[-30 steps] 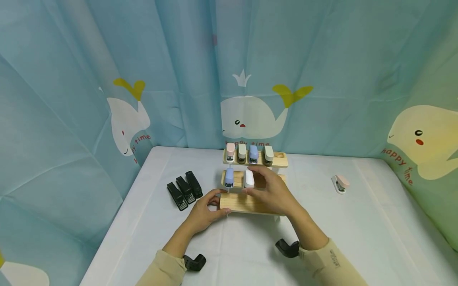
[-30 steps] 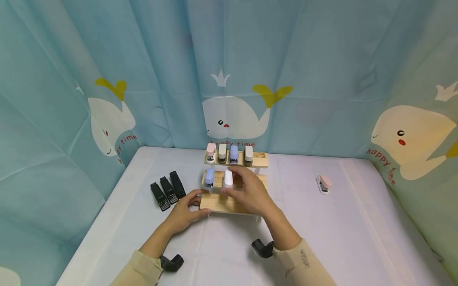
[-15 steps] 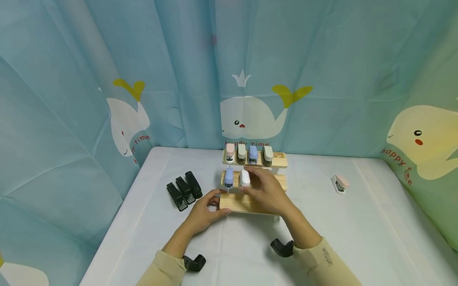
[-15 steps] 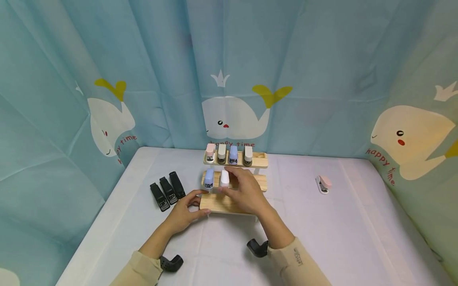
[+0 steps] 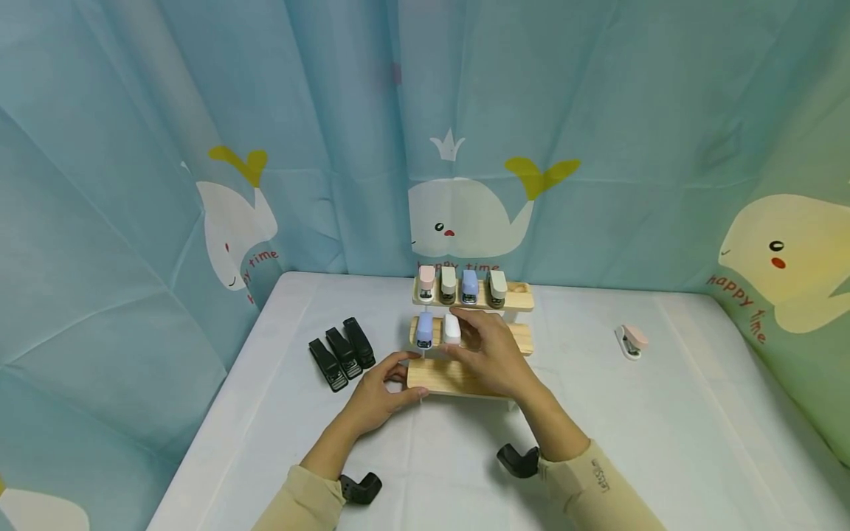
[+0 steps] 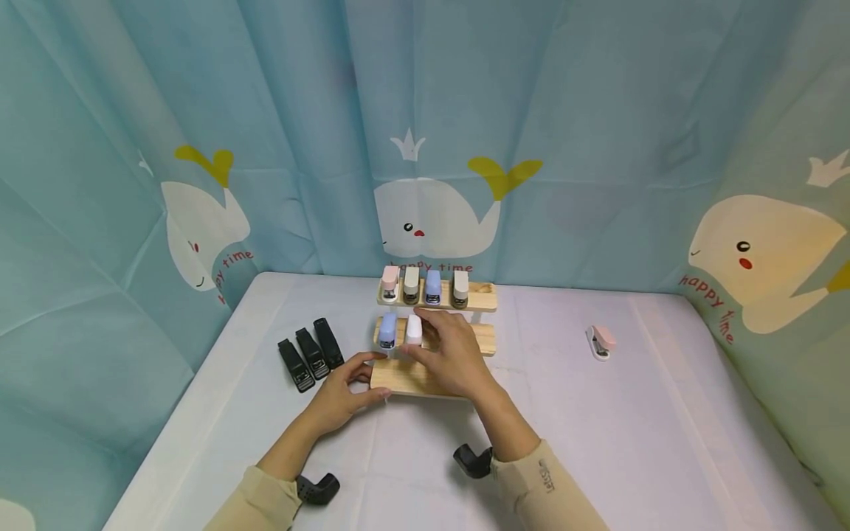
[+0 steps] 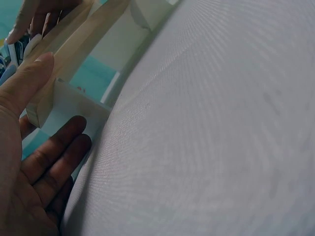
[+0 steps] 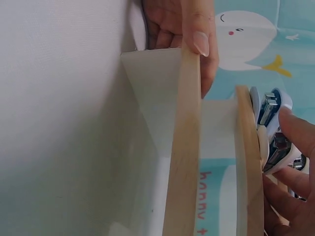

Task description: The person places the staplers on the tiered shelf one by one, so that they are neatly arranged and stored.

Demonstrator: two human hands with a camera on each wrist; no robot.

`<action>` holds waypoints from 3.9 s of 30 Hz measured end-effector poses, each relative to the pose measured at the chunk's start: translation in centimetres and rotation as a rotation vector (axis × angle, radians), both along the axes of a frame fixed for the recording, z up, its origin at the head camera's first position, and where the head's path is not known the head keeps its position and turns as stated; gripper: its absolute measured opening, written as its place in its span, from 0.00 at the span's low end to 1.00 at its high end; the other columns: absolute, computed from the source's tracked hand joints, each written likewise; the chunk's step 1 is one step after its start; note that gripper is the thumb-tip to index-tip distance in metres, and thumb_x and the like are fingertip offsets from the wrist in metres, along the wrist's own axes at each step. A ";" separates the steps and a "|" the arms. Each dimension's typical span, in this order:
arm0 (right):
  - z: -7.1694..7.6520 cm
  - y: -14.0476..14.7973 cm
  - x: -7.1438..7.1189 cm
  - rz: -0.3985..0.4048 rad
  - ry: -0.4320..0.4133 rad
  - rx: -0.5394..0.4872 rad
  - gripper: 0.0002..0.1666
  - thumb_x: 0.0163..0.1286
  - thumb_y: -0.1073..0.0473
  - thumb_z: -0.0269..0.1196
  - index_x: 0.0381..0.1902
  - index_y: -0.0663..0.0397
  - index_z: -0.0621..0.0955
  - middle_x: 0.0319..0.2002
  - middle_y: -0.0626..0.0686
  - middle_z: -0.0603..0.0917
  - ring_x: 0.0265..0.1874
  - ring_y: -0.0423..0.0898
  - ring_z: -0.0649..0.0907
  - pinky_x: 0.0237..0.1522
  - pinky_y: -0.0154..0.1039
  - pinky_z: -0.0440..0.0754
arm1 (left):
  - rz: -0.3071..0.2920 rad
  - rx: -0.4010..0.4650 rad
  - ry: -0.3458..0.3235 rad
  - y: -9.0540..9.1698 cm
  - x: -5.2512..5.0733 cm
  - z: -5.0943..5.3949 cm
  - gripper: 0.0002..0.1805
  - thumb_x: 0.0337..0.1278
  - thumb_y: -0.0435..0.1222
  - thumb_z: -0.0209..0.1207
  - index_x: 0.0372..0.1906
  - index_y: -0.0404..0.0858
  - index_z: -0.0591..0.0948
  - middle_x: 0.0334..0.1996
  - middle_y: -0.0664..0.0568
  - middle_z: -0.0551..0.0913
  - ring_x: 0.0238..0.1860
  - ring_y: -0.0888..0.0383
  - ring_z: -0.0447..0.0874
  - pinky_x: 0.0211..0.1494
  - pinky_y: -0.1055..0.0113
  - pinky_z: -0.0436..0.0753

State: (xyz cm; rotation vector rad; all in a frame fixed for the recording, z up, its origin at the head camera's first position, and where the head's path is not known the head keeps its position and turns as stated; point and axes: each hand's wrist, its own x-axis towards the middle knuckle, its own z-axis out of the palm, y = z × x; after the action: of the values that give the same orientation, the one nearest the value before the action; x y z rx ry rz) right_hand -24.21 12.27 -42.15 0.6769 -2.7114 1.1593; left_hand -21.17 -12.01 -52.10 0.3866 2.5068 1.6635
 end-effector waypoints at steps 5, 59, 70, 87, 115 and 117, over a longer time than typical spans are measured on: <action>-0.4 -0.1 -0.1 -0.013 0.023 0.002 0.39 0.67 0.45 0.73 0.72 0.49 0.75 0.69 0.55 0.79 0.68 0.59 0.75 0.69 0.59 0.69 | 0.002 -0.001 -0.002 0.0 0.0 0.2 0.34 0.55 0.56 0.74 0.67 0.65 0.75 0.44 0.64 0.89 0.50 0.62 0.85 0.62 0.52 0.76; 0.1 0.8 0.4 0.007 -0.118 -0.084 0.43 0.64 0.51 0.76 0.72 0.56 0.73 0.70 0.56 0.77 0.73 0.59 0.72 0.75 0.61 0.64 | 0.009 -0.010 -0.017 0.2 0.2 0.1 0.34 0.54 0.57 0.74 0.66 0.68 0.74 0.44 0.65 0.89 0.51 0.63 0.86 0.65 0.50 0.74; 0.1 1.6 0.7 0.021 -0.092 -0.130 0.38 0.64 0.58 0.76 0.69 0.57 0.75 0.64 0.56 0.81 0.68 0.57 0.78 0.73 0.58 0.69 | 0.018 0.001 -0.011 0.1 0.2 0.3 0.34 0.56 0.54 0.74 0.67 0.65 0.75 0.45 0.61 0.89 0.52 0.60 0.85 0.64 0.48 0.75; -0.2 3.5 1.5 -0.044 -0.038 -0.171 0.35 0.62 0.59 0.77 0.66 0.52 0.79 0.61 0.55 0.84 0.65 0.56 0.80 0.69 0.57 0.72 | 0.012 -0.013 -0.004 0.0 -0.1 -0.1 0.35 0.54 0.57 0.74 0.68 0.63 0.75 0.45 0.62 0.89 0.51 0.61 0.85 0.62 0.51 0.76; 0.0 8.6 2.5 -0.142 0.057 -0.125 0.29 0.66 0.59 0.74 0.64 0.51 0.79 0.62 0.52 0.81 0.65 0.53 0.79 0.69 0.47 0.72 | 0.012 -0.018 0.016 0.2 -0.1 0.0 0.34 0.54 0.58 0.74 0.66 0.66 0.75 0.44 0.63 0.88 0.51 0.61 0.85 0.61 0.52 0.77; -0.1 9.1 2.5 -0.148 0.055 -0.116 0.29 0.67 0.59 0.74 0.64 0.50 0.79 0.63 0.52 0.81 0.64 0.53 0.79 0.68 0.44 0.72 | 0.010 -0.021 0.022 0.1 -0.1 0.0 0.34 0.54 0.57 0.73 0.67 0.65 0.75 0.45 0.62 0.88 0.51 0.61 0.85 0.61 0.53 0.77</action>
State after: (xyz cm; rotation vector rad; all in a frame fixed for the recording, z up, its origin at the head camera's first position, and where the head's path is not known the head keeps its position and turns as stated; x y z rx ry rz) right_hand -21.70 21.35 -42.26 0.4765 -2.5757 1.2314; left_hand -21.25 -11.86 -52.14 0.3923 2.5436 1.6444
